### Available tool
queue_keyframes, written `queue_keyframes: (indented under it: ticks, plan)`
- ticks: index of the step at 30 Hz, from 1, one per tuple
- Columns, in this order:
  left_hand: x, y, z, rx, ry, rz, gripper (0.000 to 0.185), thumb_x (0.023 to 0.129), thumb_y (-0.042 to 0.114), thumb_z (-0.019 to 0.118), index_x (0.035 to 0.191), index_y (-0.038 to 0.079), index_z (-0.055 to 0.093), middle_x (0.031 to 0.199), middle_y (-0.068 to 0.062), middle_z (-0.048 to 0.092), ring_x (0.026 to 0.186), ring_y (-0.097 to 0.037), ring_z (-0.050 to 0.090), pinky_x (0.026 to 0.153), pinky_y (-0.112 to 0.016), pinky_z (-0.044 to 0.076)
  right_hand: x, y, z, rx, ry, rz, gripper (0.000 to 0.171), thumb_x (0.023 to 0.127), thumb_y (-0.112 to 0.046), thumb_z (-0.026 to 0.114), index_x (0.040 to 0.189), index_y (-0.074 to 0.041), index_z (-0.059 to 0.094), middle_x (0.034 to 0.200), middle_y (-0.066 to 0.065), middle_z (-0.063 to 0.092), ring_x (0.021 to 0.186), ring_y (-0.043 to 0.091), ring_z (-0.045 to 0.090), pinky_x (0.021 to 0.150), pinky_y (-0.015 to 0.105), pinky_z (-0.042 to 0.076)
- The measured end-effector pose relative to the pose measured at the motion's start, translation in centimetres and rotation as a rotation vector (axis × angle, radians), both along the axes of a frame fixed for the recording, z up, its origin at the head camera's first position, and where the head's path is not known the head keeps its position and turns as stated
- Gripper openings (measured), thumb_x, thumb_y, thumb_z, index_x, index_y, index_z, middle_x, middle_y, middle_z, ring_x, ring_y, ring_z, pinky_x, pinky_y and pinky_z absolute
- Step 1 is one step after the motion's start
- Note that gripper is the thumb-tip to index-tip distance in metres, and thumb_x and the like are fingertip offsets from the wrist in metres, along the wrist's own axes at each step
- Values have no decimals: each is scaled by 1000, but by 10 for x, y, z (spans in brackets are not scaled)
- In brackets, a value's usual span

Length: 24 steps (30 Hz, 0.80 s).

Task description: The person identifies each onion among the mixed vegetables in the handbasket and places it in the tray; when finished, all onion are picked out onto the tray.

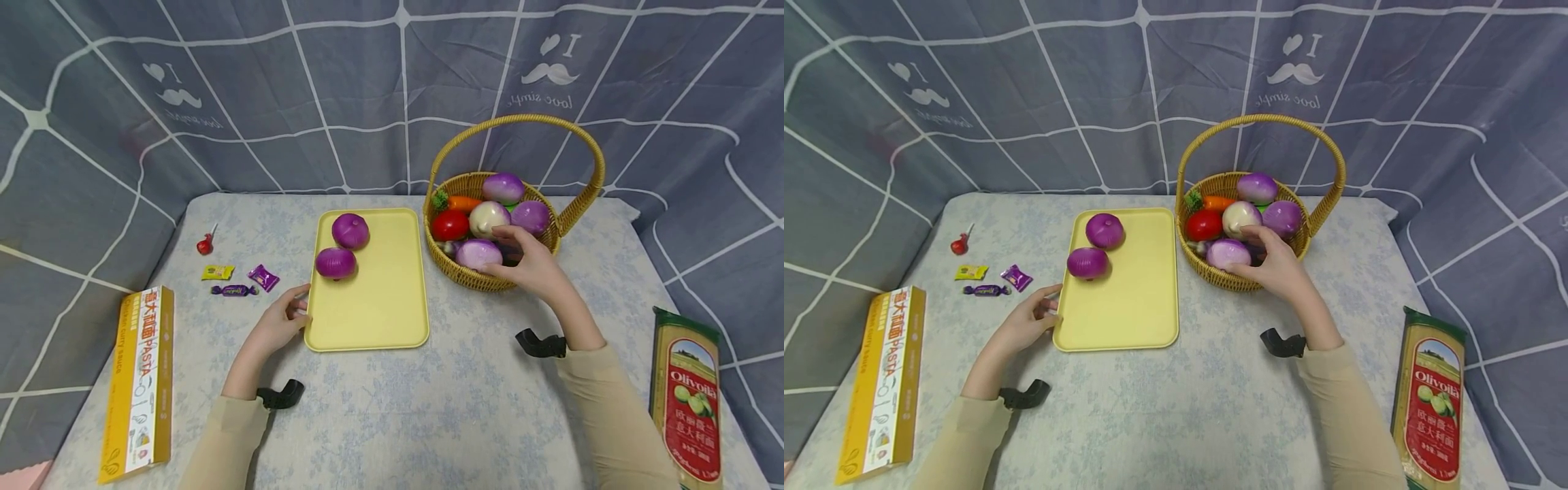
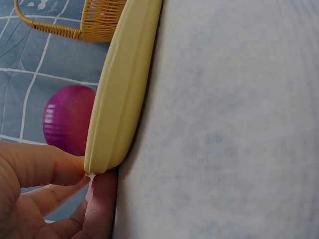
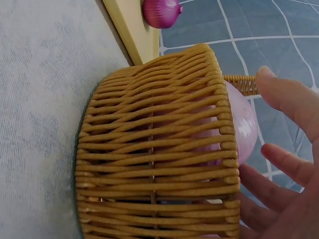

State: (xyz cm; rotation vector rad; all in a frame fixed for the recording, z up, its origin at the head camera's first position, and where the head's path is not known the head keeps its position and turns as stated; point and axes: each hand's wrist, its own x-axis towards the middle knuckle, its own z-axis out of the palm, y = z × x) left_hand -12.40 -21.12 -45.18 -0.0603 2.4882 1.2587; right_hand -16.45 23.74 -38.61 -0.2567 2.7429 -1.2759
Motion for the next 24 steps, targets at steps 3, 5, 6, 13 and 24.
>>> queue_keyframes:
  ticks: [3, 5, 6, 13, 24]
  plan:
    - [1, 0, 0, 3, -6, 7, 63, 93, 5, 54, 152, 4, 32, 120, -22, 53, 99, -27, 53, 73, -29, 48, -3, -2, -2, 24, 4, 7, 73, 84, -27, 78, 143, -3, 43, 146, 18, 47, 129, 40, 50, 105, 55, 43]
    - [1, 0, 0, 6, -11, 11, 64, 93, 5, 54, 153, 4, 32, 121, -22, 53, 99, -27, 52, 74, -29, 48, -6, -4, -3, 41, 11, 12, 72, 84, -24, 78, 143, -3, 43, 145, 19, 47, 127, 41, 51, 103, 55, 44]
    - [1, 0, -1, 7, -13, 15, 64, 93, 5, 54, 153, 5, 32, 121, -22, 53, 99, -27, 52, 74, -29, 48, -7, -5, -4, 50, 17, 15, 71, 84, -23, 78, 142, -3, 43, 144, 20, 48, 127, 41, 52, 102, 55, 45]
    - [2, 1, -3, 6, -15, 23, 63, 93, 5, 54, 152, 5, 32, 120, -21, 53, 99, -28, 53, 74, -28, 48, -9, -8, -6, 86, 6, 20, 70, 85, -23, 77, 143, -5, 42, 144, 22, 48, 126, 42, 52, 103, 55, 44]
    - [0, 1, -1, 5, -10, 12, 63, 94, 5, 54, 153, 6, 32, 121, -21, 53, 99, -26, 53, 73, -28, 47, -8, -7, -8, 76, 15, -12, 68, 84, -25, 78, 141, -5, 45, 143, 21, 49, 123, 43, 53, 101, 56, 45]
